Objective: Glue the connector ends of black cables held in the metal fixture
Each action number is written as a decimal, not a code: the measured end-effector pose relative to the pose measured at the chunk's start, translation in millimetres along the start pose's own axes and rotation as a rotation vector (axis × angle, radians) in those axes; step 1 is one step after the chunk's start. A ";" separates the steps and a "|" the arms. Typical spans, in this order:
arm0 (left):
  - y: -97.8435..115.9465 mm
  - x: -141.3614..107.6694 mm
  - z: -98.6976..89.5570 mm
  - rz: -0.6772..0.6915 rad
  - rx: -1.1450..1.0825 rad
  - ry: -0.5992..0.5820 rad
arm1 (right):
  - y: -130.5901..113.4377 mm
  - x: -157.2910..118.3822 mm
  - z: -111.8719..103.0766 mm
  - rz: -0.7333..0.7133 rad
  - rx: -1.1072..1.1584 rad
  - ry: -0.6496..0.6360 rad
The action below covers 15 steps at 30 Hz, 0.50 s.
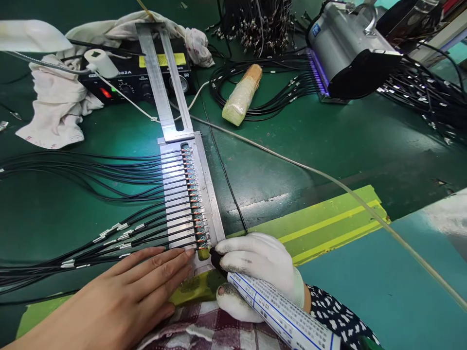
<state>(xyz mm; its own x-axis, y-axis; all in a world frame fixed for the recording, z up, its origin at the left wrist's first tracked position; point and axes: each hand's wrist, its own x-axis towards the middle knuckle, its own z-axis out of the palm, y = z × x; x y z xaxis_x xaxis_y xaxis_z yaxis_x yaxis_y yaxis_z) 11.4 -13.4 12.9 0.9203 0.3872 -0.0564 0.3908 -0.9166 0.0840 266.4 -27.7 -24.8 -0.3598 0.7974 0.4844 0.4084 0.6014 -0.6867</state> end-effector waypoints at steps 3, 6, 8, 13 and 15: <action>0.2 0.6 1.1 0.002 -0.006 0.036 | 0.7 -1.0 0.1 -0.001 -0.002 -0.009; 0.7 0.9 1.3 -0.002 -0.019 0.050 | 0.9 -0.7 -0.3 0.001 -0.005 -0.016; 1.0 0.8 1.4 -0.010 -0.029 0.047 | 0.8 0.0 -0.9 0.004 -0.014 -0.018; 2.2 1.0 5.6 -0.052 -0.050 0.069 | 1.5 -3.0 -1.7 0.040 0.057 0.010; 2.1 1.8 6.9 -0.059 -0.057 0.066 | 2.2 -6.3 -0.4 0.118 0.173 0.067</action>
<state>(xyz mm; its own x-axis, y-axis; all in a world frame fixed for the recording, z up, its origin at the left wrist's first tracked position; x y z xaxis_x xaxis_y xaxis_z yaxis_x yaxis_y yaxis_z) 13.7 -15.3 6.1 0.8940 0.4482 0.0023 0.4435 -0.8854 0.1392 269.9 -31.5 -29.1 -0.2590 0.8666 0.4265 0.2924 0.4912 -0.8205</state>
